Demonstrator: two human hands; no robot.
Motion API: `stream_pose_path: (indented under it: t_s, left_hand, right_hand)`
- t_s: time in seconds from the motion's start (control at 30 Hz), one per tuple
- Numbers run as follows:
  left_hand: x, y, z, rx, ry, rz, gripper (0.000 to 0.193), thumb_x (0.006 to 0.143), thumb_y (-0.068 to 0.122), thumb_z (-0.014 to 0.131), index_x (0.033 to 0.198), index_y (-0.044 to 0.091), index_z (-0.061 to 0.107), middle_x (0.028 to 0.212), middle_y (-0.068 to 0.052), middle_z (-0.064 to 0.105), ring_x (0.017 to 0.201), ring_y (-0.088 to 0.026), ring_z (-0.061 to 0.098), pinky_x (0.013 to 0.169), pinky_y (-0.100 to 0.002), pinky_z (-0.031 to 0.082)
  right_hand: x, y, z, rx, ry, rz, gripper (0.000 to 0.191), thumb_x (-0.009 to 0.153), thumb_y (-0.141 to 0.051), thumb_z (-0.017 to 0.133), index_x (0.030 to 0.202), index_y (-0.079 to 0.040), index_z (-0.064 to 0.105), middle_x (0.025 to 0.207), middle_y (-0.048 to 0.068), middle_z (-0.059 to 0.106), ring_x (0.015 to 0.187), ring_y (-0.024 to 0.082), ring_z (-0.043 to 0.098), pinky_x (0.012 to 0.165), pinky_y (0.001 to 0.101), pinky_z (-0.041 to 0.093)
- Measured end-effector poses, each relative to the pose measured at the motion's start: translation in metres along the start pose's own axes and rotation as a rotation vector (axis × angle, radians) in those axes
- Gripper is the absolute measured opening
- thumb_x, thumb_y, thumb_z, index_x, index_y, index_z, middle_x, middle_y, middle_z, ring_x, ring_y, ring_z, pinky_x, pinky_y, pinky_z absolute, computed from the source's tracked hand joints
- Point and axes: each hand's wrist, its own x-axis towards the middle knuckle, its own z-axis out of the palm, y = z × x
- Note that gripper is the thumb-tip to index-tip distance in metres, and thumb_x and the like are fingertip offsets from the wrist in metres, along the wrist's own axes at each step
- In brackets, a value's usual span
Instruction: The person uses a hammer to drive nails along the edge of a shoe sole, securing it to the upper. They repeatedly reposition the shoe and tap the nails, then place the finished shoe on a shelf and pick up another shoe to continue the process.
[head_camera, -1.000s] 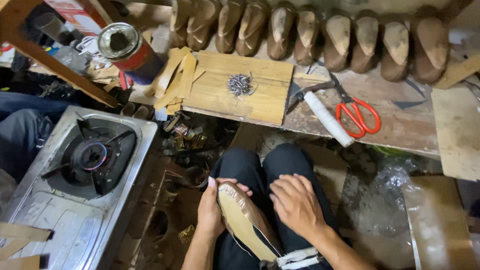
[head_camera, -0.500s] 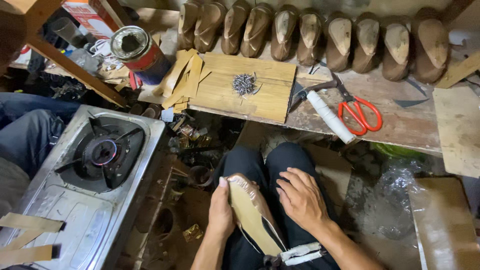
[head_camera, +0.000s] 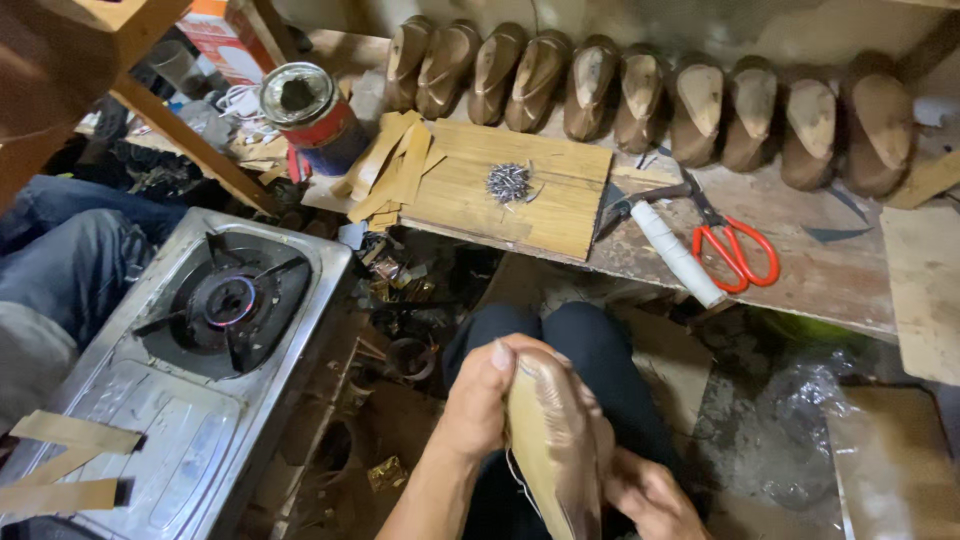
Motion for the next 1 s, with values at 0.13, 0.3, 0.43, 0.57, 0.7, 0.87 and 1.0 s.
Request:
stream_pose_path:
  t_s: [0.13,0.3,0.43,0.57,0.7,0.87,1.0]
  left_hand:
    - [0.015,-0.015,0.011,0.046,0.250,0.128,0.057,0.111,0.047,0.043,0.136,-0.003,0.053,0.119,-0.024,0.069,0.106,-0.032,0.069,0.095,-0.044,0.057]
    - [0.007,-0.026,0.019,-0.067,0.454,-0.092,0.059,0.101,0.048,0.033,0.147,0.013,0.046,0.134,-0.014,0.064,0.118,-0.026,0.064,0.097,-0.043,0.056]
    - [0.005,-0.034,0.014,-0.225,0.401,-0.017,0.059,0.107,0.048,0.030,0.145,0.006,0.046,0.121,-0.020,0.064,0.105,-0.034,0.067,0.089,-0.048,0.058]
    - [0.000,-0.031,0.005,-0.270,0.438,-0.042,0.060,0.106,0.051,0.028,0.141,0.006,0.046,0.113,-0.021,0.065,0.098,-0.038,0.070,0.082,-0.051,0.060]
    - [-0.004,-0.033,0.001,-0.372,0.511,-0.064,0.059,0.105,0.052,0.030,0.140,0.008,0.047,0.111,-0.020,0.066,0.093,-0.037,0.070,0.081,-0.053,0.061]
    - [-0.017,-0.061,0.012,-0.427,0.625,-0.297,0.058,0.101,0.054,0.032,0.134,0.009,0.049,0.108,-0.017,0.068,0.089,-0.035,0.071,0.078,-0.054,0.059]
    - [-0.028,-0.061,0.019,0.255,0.341,-0.294,0.066,0.110,0.048,0.041,0.147,-0.006,0.052,0.138,-0.024,0.061,0.126,-0.037,0.058,0.107,-0.050,0.046]
  right_hand:
    - [-0.032,0.027,-0.012,-0.191,0.417,-0.123,0.058,0.077,-0.029,0.082,0.119,0.009,0.070,0.103,0.020,0.081,0.097,0.029,0.079,0.089,0.0428,0.061]
    - [-0.058,0.028,-0.017,-0.861,0.515,-0.337,0.048,0.070,-0.030,0.084,0.100,0.006,0.075,0.091,0.018,0.078,0.090,0.030,0.076,0.085,0.0437,0.059]
    - [-0.055,0.026,-0.014,-0.898,0.279,-0.505,0.040,0.077,-0.027,0.078,0.100,0.005,0.075,0.091,0.018,0.076,0.090,0.031,0.075,0.085,0.0438,0.059]
    - [-0.044,0.019,-0.012,-0.928,0.215,-0.646,0.039,0.087,-0.027,0.067,0.113,0.000,0.068,0.111,0.020,0.068,0.108,0.035,0.067,0.097,0.0461,0.053]
    - [-0.042,0.007,-0.008,-0.998,0.280,-0.753,0.038,0.097,-0.028,0.057,0.126,-0.004,0.060,0.131,0.022,0.061,0.125,0.038,0.059,0.109,0.0485,0.047]
    - [-0.049,-0.008,0.009,-0.886,0.340,-0.860,0.046,0.101,-0.030,0.060,0.142,-0.012,0.054,0.139,0.016,0.060,0.135,0.034,0.058,0.117,0.0469,0.045]
    - [-0.039,-0.052,0.006,-0.954,0.224,-0.941,0.063,0.096,-0.038,0.064,0.149,-0.009,0.046,0.138,0.015,0.061,0.132,0.031,0.062,0.115,0.0458,0.044]
